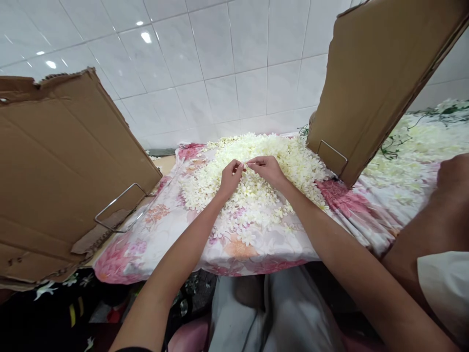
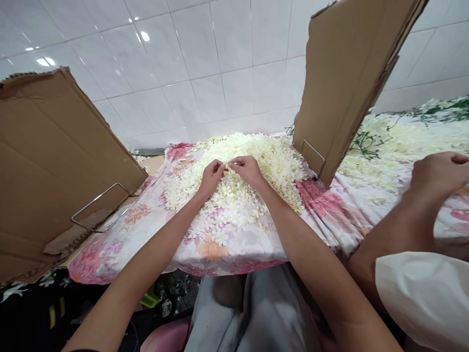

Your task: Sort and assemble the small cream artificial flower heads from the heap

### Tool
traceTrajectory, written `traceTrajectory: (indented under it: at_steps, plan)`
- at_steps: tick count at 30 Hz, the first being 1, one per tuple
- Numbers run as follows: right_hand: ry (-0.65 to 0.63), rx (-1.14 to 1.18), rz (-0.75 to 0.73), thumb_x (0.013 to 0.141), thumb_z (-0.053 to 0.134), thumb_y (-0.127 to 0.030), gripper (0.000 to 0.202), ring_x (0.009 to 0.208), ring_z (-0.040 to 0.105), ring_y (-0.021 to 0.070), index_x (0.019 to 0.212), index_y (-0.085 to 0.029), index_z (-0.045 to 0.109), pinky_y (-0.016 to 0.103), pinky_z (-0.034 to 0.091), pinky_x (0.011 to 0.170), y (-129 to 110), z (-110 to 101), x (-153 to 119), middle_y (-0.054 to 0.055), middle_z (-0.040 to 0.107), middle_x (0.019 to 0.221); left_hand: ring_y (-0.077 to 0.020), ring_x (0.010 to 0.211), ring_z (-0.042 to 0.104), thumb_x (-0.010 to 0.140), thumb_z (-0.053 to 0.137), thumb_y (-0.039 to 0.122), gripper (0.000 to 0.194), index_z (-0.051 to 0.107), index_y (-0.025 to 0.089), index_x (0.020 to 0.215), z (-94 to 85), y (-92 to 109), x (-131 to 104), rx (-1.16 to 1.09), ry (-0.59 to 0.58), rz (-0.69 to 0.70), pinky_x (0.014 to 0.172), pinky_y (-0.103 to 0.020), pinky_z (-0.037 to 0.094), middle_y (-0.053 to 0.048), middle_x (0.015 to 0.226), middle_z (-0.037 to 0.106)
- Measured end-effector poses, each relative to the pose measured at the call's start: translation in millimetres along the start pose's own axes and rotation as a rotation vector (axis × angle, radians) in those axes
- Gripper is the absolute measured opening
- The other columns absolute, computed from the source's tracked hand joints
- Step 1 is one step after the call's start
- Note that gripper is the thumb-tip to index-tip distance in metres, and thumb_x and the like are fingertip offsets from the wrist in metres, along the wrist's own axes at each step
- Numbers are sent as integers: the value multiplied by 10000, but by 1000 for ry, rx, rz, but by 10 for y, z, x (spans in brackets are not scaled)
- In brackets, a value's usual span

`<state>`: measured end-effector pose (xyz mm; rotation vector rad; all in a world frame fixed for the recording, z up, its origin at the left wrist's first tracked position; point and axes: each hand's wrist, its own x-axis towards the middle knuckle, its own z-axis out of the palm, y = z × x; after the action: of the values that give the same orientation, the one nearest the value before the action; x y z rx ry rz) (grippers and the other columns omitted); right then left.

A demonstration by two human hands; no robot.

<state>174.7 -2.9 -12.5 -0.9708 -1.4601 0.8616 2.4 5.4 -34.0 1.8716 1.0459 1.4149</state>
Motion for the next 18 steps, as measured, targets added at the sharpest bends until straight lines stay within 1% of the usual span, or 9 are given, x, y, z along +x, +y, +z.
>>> traceTrajectory:
  at_steps: [3,5,7,10,13,18]
  plan:
    - [-7,-16,11,685,813,-550,449,540,455,119,831,-126,813,265,317,502,16,-2,4,14,589,577,-142,726,585,996,597,490,307,584,215,863,10,20,-15,29,-32,69,695,-269,480,-25,852,684]
    - [0,-14,20,659,840,-592,492,546,471,125,810,-125,806,267,327,506,21,-4,2,21,599,578,-146,734,582,1008,586,501,321,592,214,865,12,45,-29,52,-43,95,713,-278,478,-22,854,674]
    - [14,-17,30,617,876,-601,515,558,489,131,796,-123,802,266,338,518,32,-6,5,25,605,574,-149,742,581,1020,569,510,337,601,214,862,11,65,-40,91,-50,121,728,-284,474,-21,850,675]
    - [28,-24,46,590,899,-563,489,570,503,132,774,-122,794,263,347,531,54,-11,18,25,611,573,-158,764,591,1030,547,530,364,613,216,859,9,78,-46,145,-61,150,753,-288,476,-24,845,684]
    - [24,-19,60,648,857,-519,415,544,479,118,771,-128,790,261,338,515,64,-18,31,16,606,573,-162,759,588,1025,550,545,369,621,220,864,10,83,-46,157,-64,143,748,-284,479,-27,854,684]
    - [26,-12,76,731,764,-441,298,493,437,99,728,-144,748,254,326,487,52,-21,34,-2,584,556,-161,759,591,1028,550,503,326,621,221,881,9,96,-49,185,-63,137,755,-281,477,-26,874,690]
